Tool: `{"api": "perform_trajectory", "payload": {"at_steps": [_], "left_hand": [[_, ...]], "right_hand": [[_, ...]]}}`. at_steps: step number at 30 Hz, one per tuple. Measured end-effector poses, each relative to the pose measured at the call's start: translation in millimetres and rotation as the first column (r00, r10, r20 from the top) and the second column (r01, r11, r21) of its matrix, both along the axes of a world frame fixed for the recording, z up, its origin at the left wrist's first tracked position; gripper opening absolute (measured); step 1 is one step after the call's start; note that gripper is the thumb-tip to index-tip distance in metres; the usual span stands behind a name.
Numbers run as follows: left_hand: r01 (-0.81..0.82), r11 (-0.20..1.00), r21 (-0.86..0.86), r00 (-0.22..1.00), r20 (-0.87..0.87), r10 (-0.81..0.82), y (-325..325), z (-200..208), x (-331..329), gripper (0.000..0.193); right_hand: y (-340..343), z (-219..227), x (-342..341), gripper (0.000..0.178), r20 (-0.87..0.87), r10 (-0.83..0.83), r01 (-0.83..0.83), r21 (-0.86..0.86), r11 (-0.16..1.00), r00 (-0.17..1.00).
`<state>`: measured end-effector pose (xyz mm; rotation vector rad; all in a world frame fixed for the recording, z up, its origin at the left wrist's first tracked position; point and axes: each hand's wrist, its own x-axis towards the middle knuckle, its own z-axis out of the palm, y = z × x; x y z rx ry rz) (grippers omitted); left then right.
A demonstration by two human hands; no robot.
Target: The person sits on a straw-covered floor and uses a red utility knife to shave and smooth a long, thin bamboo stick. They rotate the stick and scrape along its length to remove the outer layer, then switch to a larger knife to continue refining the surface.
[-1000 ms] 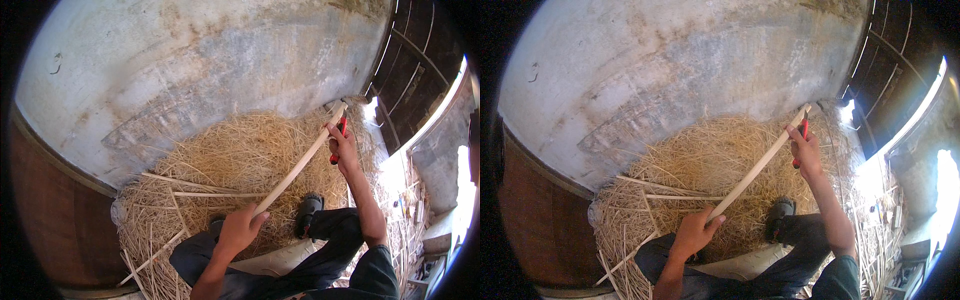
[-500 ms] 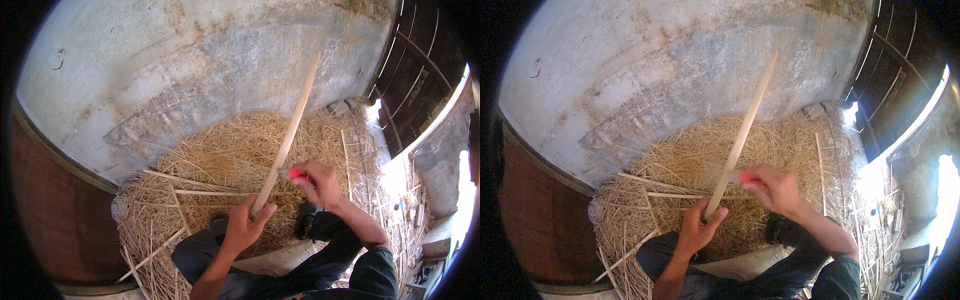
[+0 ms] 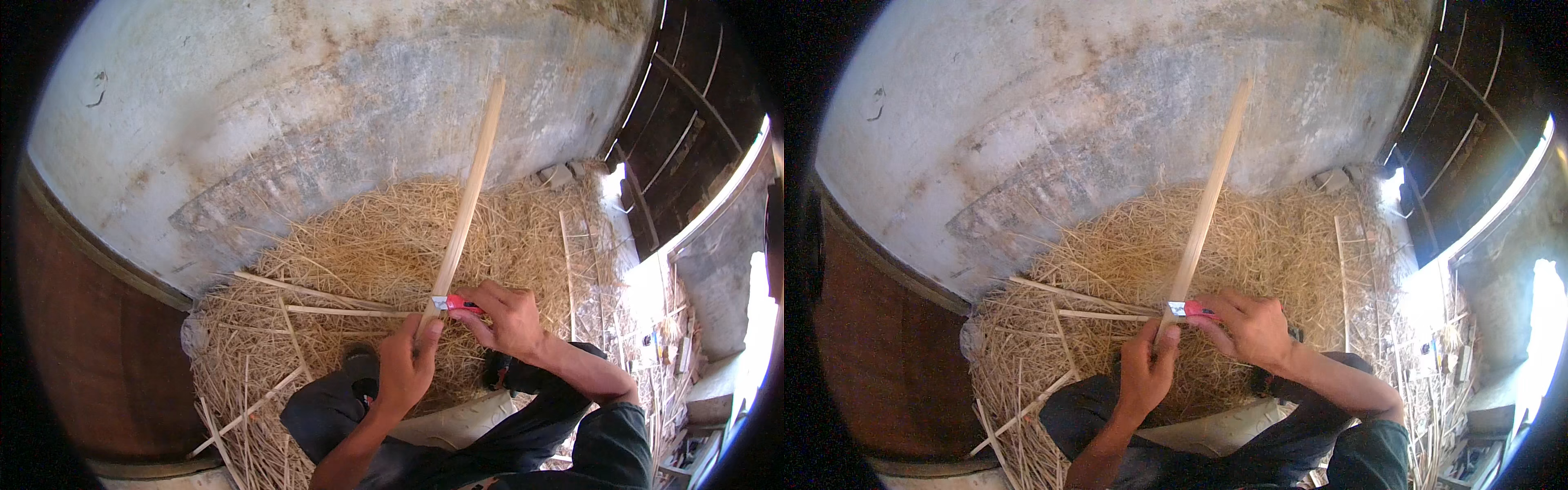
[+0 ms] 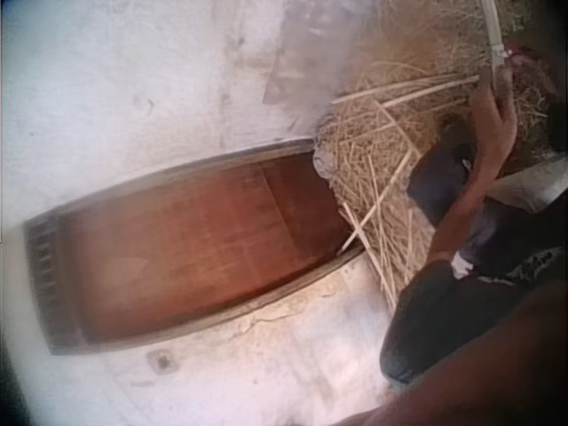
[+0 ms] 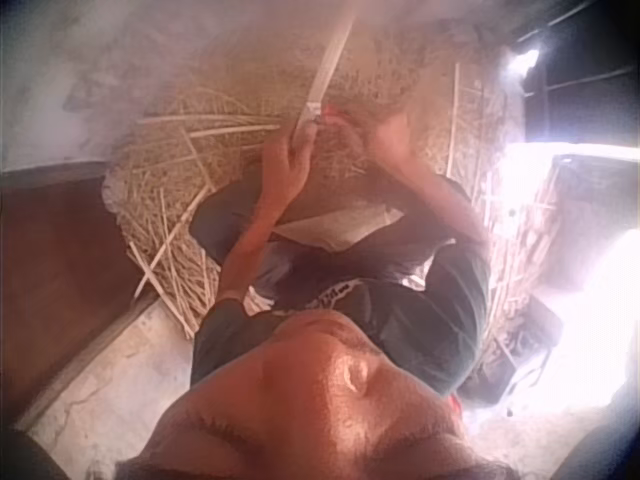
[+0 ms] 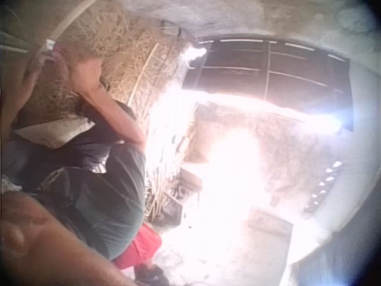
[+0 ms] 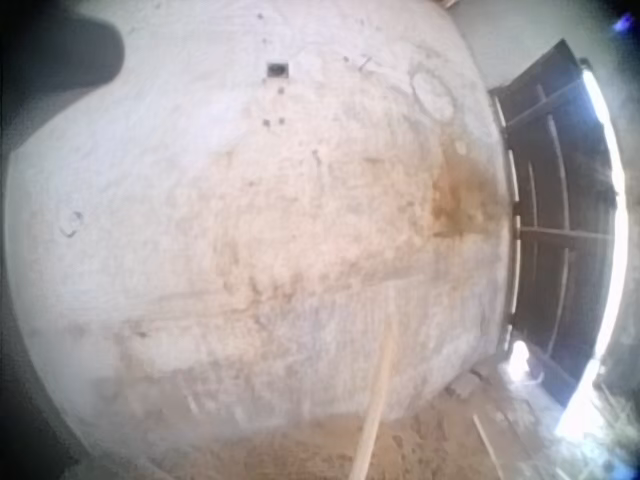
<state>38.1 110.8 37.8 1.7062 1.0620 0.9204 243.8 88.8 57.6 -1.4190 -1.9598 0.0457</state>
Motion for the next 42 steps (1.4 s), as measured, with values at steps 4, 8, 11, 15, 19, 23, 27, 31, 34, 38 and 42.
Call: {"api": "perform_trajectory", "payload": {"at_steps": [4, 8, 11, 15, 19, 23, 27, 31, 34, 38, 42], "left_hand": [[0.011, 1.000, -0.025, 1.000, -0.009, -0.011, -2.5, 1.5, 0.4, 0.033], [0.056, 0.996, -0.063, 0.996, -0.071, -0.060, -15.5, -4.2, -1.4, 0.034], [0.092, 0.993, -0.069, 0.994, -0.052, -0.095, -16.8, -5.5, 0.9, 0.035], [0.143, 0.987, -0.070, 0.990, 0.002, -0.144, -9.9, -16.1, -0.5, 0.034], [0.203, 0.892, -0.403, 0.976, 0.159, -0.150, -9.4, 9.2, 1.5, 0.030], [0.243, 0.882, -0.403, 0.958, 0.241, -0.154, -5.4, 1.0, 0.3, 0.027], [0.211, 0.971, -0.114, 0.968, 0.161, -0.191, -4.6, -0.3, 5.8, 0.025], [0.163, 0.984, -0.075, 0.980, 0.126, -0.153, -7.7, 1.5, 10.5, 0.030], [0.219, 0.936, -0.276, 0.963, 0.213, -0.162, -8.5, 3.4, 11.7, 0.030], [0.393, 0.677, -0.622, 0.915, 0.335, -0.224, -1.3, 7.9, 0.9, 0.031], [0.349, 0.865, -0.359, 0.934, 0.212, -0.289, -3.7, 2.3, 0.7, 0.031]], "right_hand": [[3.3, -2.0, 13.0, 0.022, -0.018, -0.047, 0.047, 0.006, 0.999, 0.999], [26.3, 19.1, 52.9, 0.023, -0.192, -0.283, 0.291, 0.011, 0.957, 0.940], [27.7, 19.0, 67.9, 0.022, -0.229, -0.326, 0.338, 0.017, 0.941, 0.917], [23.8, 20.7, 64.8, 0.022, -0.253, -0.308, 0.273, -0.166, 0.948, 0.917], [17.3, 14.8, 49.3, 0.021, -0.217, -0.128, 0.106, -0.106, 0.989, 0.968], [10.0, 4.4, 34.3, 0.024, -0.222, 0.013, -0.036, -0.100, 0.994, 0.975], [6.4, 10.3, 20.3, 0.031, -0.343, 0.032, -0.103, -0.192, 0.976, 0.939], [7.5, 9.4, 15.5, 0.033, -0.570, -0.141, -0.159, -0.444, 0.882, 0.810], [12.3, 4.5, 15.9, 0.029, -0.645, -0.157, -0.165, -0.410, 0.897, 0.748], [13.7, 6.2, 17.6, 0.026, -0.601, -0.149, -0.134, -0.400, 0.907, 0.785], [13.1, 8.8, 17.8, 0.023, -0.501, -0.006, -0.115, -0.210, 0.971, 0.865]]}}
